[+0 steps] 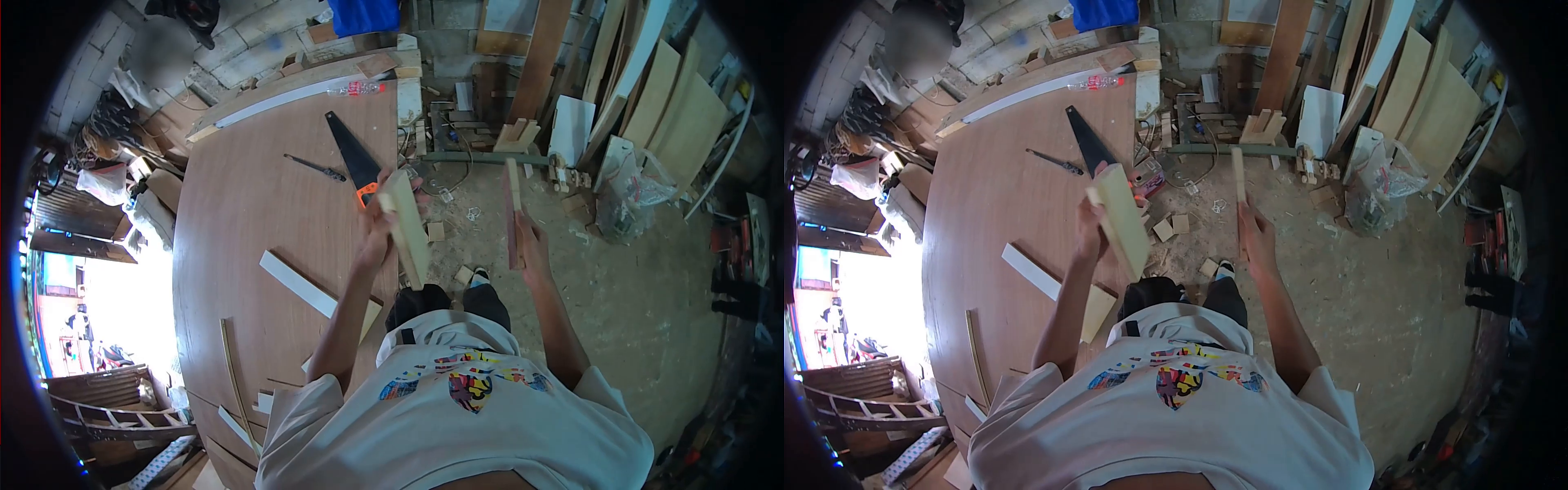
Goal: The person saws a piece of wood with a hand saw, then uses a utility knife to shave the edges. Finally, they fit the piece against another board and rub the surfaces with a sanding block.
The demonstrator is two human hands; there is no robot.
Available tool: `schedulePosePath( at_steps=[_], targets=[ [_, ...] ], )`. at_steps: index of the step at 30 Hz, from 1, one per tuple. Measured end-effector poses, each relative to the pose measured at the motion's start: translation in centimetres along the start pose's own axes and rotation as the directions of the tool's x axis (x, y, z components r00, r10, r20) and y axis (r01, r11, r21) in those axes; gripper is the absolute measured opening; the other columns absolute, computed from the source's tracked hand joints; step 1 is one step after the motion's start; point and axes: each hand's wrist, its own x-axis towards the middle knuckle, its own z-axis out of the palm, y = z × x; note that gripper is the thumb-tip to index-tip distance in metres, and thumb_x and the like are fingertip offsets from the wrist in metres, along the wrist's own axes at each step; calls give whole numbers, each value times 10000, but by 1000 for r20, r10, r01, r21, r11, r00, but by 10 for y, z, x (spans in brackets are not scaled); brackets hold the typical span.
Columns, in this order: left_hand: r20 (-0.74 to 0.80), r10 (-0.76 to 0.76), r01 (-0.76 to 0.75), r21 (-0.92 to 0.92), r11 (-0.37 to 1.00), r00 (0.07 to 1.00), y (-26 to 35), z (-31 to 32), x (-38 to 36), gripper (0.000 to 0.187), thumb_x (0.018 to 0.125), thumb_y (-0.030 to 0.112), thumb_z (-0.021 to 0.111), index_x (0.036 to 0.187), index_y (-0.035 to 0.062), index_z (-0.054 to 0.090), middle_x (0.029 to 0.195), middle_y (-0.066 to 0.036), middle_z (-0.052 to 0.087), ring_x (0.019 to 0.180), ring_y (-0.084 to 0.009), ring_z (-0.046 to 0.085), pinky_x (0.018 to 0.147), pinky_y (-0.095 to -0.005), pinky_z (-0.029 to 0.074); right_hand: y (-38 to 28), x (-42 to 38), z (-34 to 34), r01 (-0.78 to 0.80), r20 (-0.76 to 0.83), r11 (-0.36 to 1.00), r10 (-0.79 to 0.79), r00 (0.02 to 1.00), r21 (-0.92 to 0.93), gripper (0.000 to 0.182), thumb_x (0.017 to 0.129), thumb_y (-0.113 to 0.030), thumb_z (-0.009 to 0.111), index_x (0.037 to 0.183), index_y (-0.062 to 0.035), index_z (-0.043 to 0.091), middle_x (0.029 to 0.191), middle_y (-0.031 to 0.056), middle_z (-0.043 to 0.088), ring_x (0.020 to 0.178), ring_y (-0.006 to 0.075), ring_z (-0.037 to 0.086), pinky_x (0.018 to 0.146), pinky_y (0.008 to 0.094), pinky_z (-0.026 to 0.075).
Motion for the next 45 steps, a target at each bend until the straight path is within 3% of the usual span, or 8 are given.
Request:
schedulePosePath(
  at_steps=[2, 6, 13, 15, 21, 27, 33, 45],
  targets=[
    [-36, -177, 119, -604, 788, 984, 0, 12, -7, 884, 836, 586, 505, 1486, 89, 169, 1351, -238, 435, 1141, -371, 540, 973, -504, 436, 30, 8, -18, -12, -21, 1000, 12, 1000, 8, 435, 913, -416, 587, 1117, -32, 581, 784, -1, 560, 654, 78, 548, 562, 248, 450],
    [-87, -232, 53, -842, 537, 969, -6, 20, -17, 762, 867, 606, 375, 1438, 108, 292, 1359, -229, 417, 1178, -377, 503, 930, -546, 453, 34, -13, -16, -140, -32, 987, 143, 989, 73, 458, 899, -420, 601, 1145, -33, 606, 777, -1, 570, 650, 89, 567, 537, 258, 461],
    [-68, -112, 10, -811, 585, 991, -13, 13, -24, 730, 889, 595, 398, 1363, 40, 386, 1295, -205, 452, 1112, -298, 516, 944, -476, 442, 35, -29, 12, -293, 100, 926, 277, 956, 237, 314, 912, -389, 576, 1017, -94, 607, 766, -3, 570, 632, 124, 575, 538, 292, 486],
    [-361, -309, -62, -732, 678, 880, -3, 22, -24, 770, 872, 619, 391, 1324, -4, 419, 1237, -191, 513, 1053, -311, 562, 910, -442, 464, 28, -33, 22, -398, 213, 854, 343, 915, 335, 313, 919, -386, 562, 1062, -108, 582, 821, 9, 590, 677, 145, 592, 584, 325, 506],
    [-532, -492, 57, -637, 769, 690, -24, 0, -35, 626, 885, 543, 407, 1188, 15, 551, 1046, -158, 622, 880, -270, 643, 808, -408, 515, 23, -46, 48, -468, 418, 781, 293, 860, 414, 391, 929, -412, 541, 1173, -108, 526, 998, 45, 604, 866, 179, 612, 704, 391, 529],
    [-804, -319, 275, -202, 940, 502, -20, 9, -37, 486, 887, 508, 487, 954, 44, 615, 825, -56, 628, 671, -129, 584, 602, -295, 468, 16, -65, 71, -447, 505, 766, 187, 843, 463, 392, 945, -377, 526, 1214, -92, 533, 1123, 48, 617, 1038, 174, 586, 919, 338, 453],
    [-749, -299, 170, -247, 954, 591, -23, 1, -39, 409, 868, 440, 647, 708, 64, 642, 632, 8, 596, 512, -57, 527, 476, -220, 407, 16, -65, 66, -407, 542, 805, 130, 830, 431, 453, 960, -360, 503, 1265, -26, 474, 1181, 97, 578, 1050, 176, 573, 915, 340, 451],
    [-728, -294, 260, -164, 952, 619, -9, 12, -35, 321, 852, 353, 685, 832, 34, 662, 699, -11, 630, 575, -69, 573, 525, -234, 456, 30, -59, 55, -351, 529, 861, 117, 840, 368, 322, 976, -297, 500, 1161, -36, 528, 1046, 51, 605, 924, 117, 597, 804, 289, 491]
  ],
)
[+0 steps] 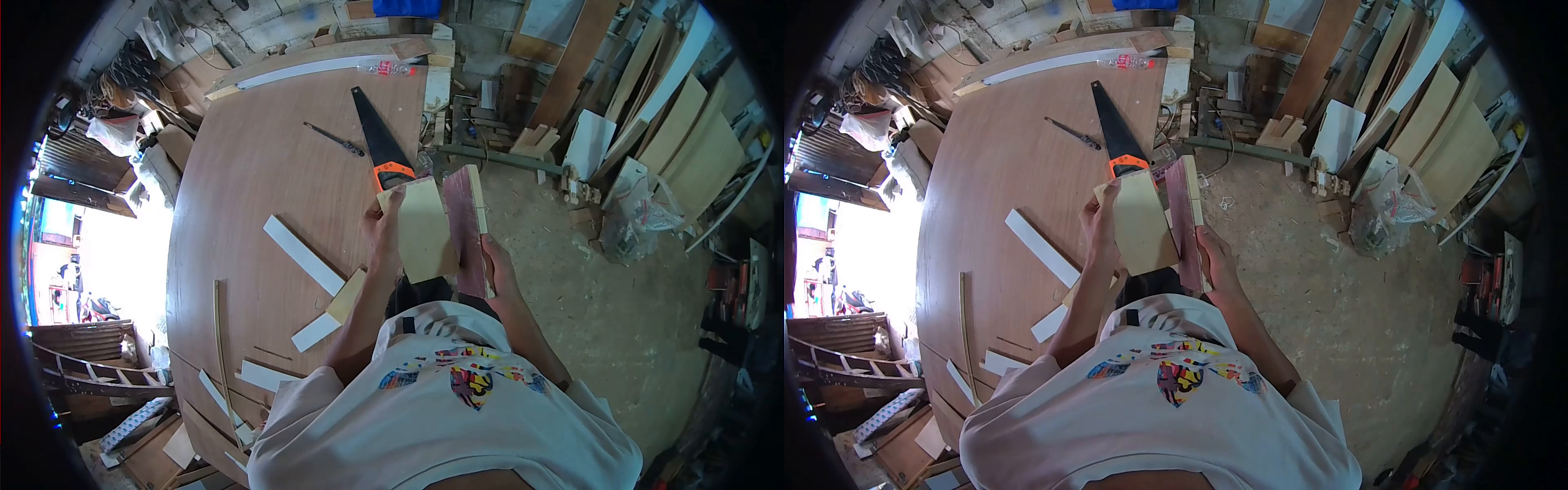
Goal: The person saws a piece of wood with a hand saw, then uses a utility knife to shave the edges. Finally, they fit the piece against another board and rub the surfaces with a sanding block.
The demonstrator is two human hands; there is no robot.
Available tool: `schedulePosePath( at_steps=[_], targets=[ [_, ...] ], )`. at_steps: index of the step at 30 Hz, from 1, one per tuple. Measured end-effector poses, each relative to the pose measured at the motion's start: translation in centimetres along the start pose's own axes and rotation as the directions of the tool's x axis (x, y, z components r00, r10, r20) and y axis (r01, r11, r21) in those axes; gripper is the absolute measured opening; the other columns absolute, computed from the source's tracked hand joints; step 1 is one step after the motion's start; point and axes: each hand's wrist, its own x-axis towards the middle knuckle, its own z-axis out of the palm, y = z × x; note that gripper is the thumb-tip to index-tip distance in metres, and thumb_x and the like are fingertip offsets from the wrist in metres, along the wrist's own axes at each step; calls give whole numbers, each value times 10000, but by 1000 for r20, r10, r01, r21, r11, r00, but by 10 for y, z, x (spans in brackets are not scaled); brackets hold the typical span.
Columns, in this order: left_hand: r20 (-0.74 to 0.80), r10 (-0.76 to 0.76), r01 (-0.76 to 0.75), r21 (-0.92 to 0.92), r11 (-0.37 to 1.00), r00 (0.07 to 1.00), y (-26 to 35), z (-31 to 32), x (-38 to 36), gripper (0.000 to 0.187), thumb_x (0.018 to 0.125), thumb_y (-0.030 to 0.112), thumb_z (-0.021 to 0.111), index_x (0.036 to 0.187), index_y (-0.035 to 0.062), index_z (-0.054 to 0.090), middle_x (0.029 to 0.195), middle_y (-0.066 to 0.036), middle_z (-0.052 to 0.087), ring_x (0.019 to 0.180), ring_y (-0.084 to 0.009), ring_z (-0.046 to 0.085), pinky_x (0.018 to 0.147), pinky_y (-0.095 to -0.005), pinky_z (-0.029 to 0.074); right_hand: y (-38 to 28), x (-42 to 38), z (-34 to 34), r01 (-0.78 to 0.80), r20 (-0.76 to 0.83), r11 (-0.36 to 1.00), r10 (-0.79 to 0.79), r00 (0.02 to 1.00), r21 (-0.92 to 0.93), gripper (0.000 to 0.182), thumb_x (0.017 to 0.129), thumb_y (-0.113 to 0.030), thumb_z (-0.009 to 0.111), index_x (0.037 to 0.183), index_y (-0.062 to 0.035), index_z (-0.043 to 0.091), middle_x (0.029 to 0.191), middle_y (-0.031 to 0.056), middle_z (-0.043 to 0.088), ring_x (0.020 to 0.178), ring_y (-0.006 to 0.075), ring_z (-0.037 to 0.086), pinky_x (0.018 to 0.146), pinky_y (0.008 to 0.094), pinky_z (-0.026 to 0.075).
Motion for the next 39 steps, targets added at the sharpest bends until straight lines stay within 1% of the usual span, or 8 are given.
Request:
schedulePosePath(
  at_steps=[10, 16, 21, 22, 24, 27, 36, 39],
  targets=[
    [-114, -256, 174, -471, 865, 960, -34, -12, 12, 573, 899, 447, 599, 1260, 24, 460, 1201, -113, 550, 1058, -235, 584, 910, -402, 498, -10, -3, 15, -34, 73, 985, 22, 997, 171, 451, 902, -352, 621, 1195, -33, 495, 1026, 82, 613, 904, 164, 628, 751, 323, 539],
    [205, -71, 182, -599, 780, 976, -34, -12, -4, 462, 921, 343, 586, 1258, 47, 476, 1223, -91, 553, 1177, -234, 505, 1027, -395, 389, -14, 23, 9, 140, -24, 988, -142, 990, -63, 467, 778, -101, 712, 1182, -20, 491, 982, 125, 621, 869, 203, 650, 771, 348, 541],
    [548, 49, 117, -264, 957, 835, -29, -52, 12, 317, 811, 87, 663, 1108, 1, 590, 1103, -87, 623, 1062, -191, 581, 946, -342, 443, -33, 31, 10, 161, -108, 987, -158, 982, 27, 391, 737, -21, 663, 1101, -24, 520, 924, 97, 623, 795, 183, 646, 718, 332, 542],
    [548, 52, 114, -265, 957, 835, -22, -55, 12, 317, 811, 87, 663, 1108, 1, 590, 1103, -87, 623, 1062, -191, 581, 946, -342, 443, -34, 33, 5, 162, -105, 986, -158, 982, 26, 391, 737, -21, 663, 1101, -24, 520, 924, 97, 623, 795, 183, 646, 718, 332, 542],
    [534, -18, -221, 380, 898, 845, -8, -58, 10, 343, 737, 58, 745, 1040, -31, 612, 1027, -102, 643, 994, -168, 599, 882, -303, 471, -37, 38, -4, 148, -102, 989, -150, 983, -23, 327, 741, -21, 658, 1048, -26, 544, 890, 88, 628, 764, 179, 645, 690, 319, 538],
    [392, -1, -242, 569, 786, 920, -18, -66, 10, 443, 698, 105, 809, 1050, -66, 602, 986, -130, 646, 954, -162, 604, 829, -285, 488, -43, 35, 4, 178, -77, 984, -178, 981, -14, 282, 745, -23, 654, 1010, -30, 559, 876, 81, 630, 747, 173, 641, 673, 308, 533],
    [503, -378, -178, 752, 634, 777, 43, -47, -6, 678, 694, 345, 814, 1173, -54, 549, 977, -173, 646, 775, -230, 674, 517, -322, 590, -59, 23, 20, 247, -44, 969, -247, 968, -11, 318, 751, -47, 655, 1052, -9, 557, 907, 89, 627, 770, 178, 642, 697, 327, 530],
    [668, -127, -428, 599, 677, 733, 39, -46, -6, 672, 689, 361, 809, 1155, -54, 561, 972, -165, 644, 761, -204, 670, 509, -305, 579, -64, 20, 17, 242, -62, 968, -246, 967, -60, 339, 745, -49, 663, 1060, 0, 547, 935, 99, 622, 802, 179, 638, 714, 326, 524]
  ],
)
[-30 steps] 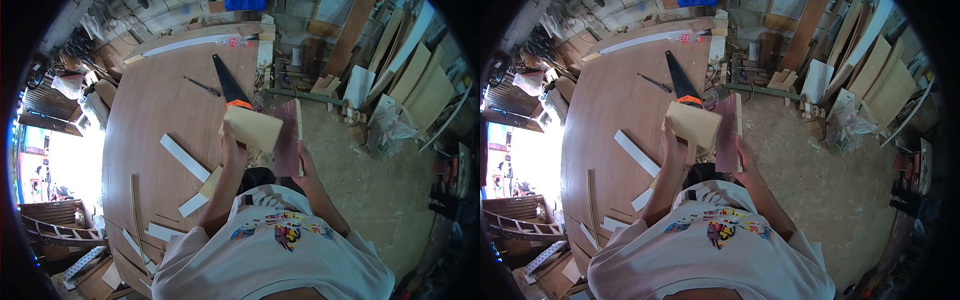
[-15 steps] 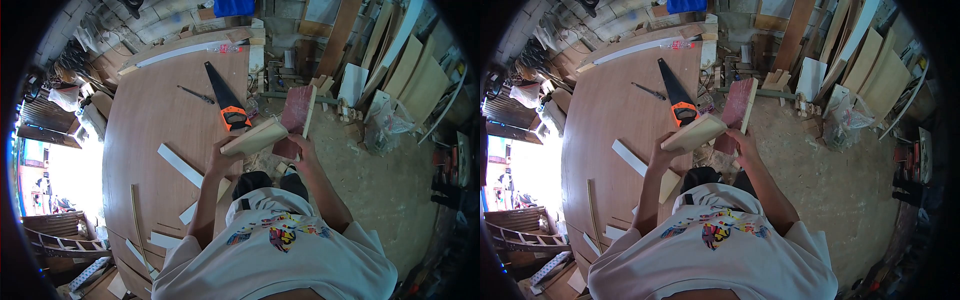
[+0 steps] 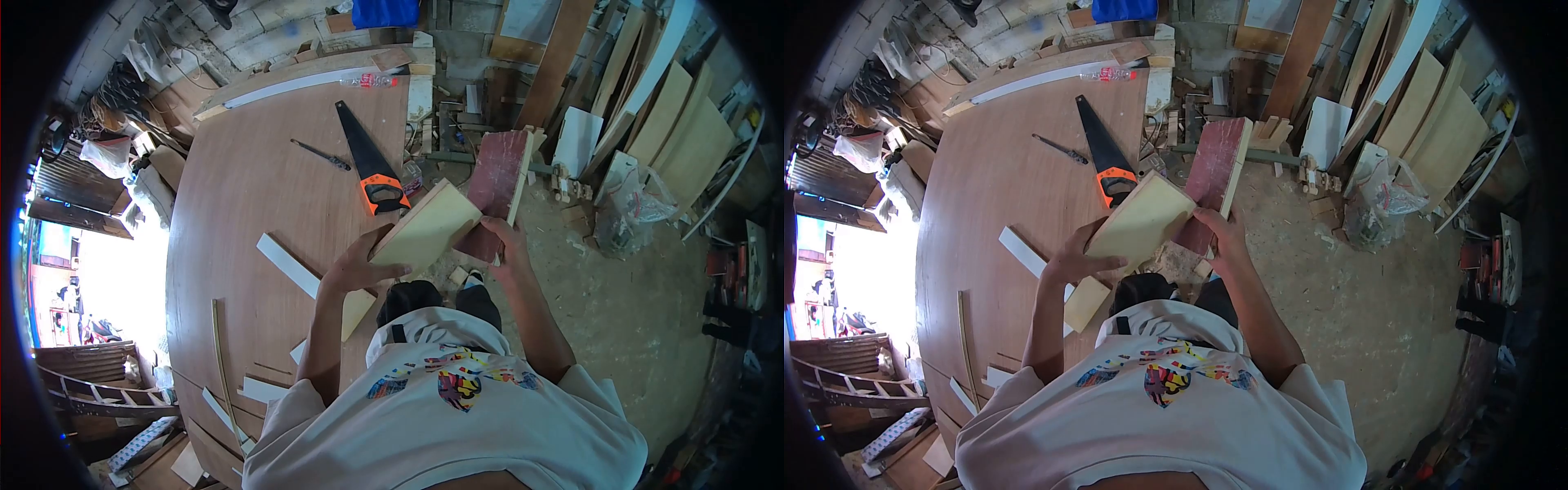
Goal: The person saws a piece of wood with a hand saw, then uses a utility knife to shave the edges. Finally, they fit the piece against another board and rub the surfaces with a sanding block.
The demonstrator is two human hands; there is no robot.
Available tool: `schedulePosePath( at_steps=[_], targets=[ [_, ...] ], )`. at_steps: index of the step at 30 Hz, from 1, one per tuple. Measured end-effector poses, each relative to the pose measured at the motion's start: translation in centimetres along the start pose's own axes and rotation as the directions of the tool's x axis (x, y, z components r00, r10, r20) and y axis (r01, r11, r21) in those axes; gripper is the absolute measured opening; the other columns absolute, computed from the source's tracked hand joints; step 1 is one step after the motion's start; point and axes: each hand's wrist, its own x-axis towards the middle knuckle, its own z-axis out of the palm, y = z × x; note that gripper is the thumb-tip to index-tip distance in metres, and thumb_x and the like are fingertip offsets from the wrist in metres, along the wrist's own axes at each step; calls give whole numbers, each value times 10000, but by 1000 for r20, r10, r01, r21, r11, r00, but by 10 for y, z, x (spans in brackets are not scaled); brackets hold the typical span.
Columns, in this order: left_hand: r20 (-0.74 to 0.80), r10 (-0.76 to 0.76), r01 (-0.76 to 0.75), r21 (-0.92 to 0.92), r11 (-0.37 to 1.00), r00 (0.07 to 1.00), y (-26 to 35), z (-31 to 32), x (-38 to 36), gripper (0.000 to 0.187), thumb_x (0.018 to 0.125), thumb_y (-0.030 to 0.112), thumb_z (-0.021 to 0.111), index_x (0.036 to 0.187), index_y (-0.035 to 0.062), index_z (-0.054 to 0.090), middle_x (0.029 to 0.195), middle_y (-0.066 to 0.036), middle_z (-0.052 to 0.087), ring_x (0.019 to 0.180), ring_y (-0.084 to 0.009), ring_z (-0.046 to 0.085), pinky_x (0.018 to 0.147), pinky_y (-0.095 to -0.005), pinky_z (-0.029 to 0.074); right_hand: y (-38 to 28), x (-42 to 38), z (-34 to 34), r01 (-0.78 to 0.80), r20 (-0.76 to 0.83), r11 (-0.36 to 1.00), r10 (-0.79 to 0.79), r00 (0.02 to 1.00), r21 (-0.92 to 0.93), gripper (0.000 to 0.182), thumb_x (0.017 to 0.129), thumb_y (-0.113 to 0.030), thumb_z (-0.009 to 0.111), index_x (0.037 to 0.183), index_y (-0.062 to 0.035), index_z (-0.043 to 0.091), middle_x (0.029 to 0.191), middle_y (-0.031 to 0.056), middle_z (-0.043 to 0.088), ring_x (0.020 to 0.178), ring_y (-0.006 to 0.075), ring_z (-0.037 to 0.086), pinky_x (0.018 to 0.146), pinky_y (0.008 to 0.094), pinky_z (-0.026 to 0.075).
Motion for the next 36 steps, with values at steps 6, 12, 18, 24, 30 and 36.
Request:
schedulePosePath(
  at_steps=[6, 12, 18, 24, 30, 36],
  targets=[
    [198, -95, 87, 46, 995, 976, 7, 2, 5, 627, 682, 343, 816, 1119, -50, 595, 868, -94, 664, 730, -159, 647, 577, -253, 523, -11, -10, 8, 105, -1, 993, -105, 994, -57, 423, 743, -43, 665, 1137, 2, 518, 1017, 104, 605, 900, 184, 616, 797, 339, 503],
    [-5, -23, 22, -139, 990, 1000, 24, 40, 12, 503, 760, 317, 775, 1064, -49, 609, 839, -81, 673, 736, -117, 636, 690, -256, 503, -13, -15, 23, 251, 119, 913, -224, 967, -321, 492, 772, -48, 654, 1231, 1, 481, 1116, 99, 583, 1005, 166, 576, 899, 320, 452],
    [-274, 81, -184, -375, 908, 958, 24, 68, 18, 414, 818, 262, 739, 1078, -33, 609, 893, -89, 678, 815, -112, 633, 734, -261, 499, -15, -14, 21, 284, 203, 898, -225, 953, -337, 504, 771, -67, 677, 1232, -1, 484, 1115, 86, 576, 1006, 150, 559, 907, 307, 431],
    [-218, 50, -117, -308, 944, 975, 16, 59, 19, 434, 812, 186, 741, 1144, -32, 564, 980, -96, 663, 882, -130, 630, 758, -274, 501, -18, -17, 17, 298, 270, 841, -190, 944, -451, 513, 767, -89, 692, 1230, 3, 489, 1102, 72, 578, 1012, 140, 551, 898, 300, 428],
    [-389, 26, -175, -353, 919, 921, 6, 60, 16, 391, 803, 142, 705, 1137, -3, 562, 988, -74, 647, 866, -138, 623, 795, -269, 497, -6, -19, 20, 259, 199, 862, -189, 962, -436, 539, 765, -97, 685, 1255, 3, 484, 1070, 65, 582, 963, 139, 558, 870, 302, 441],
    [-126, -682, -56, -991, 125, 720, -46, 40, -1, 509, 806, 385, 640, 1182, 59, 534, 1007, -111, 621, 921, -252, 620, 865, -417, 494, 32, 3, -35, -347, -126, 907, 325, 937, -240, 505, 781, -83, 645, 1246, 9, 471, 1057, 96, 597, 953, 195, 604, 818, 336, 503]
  ],
)
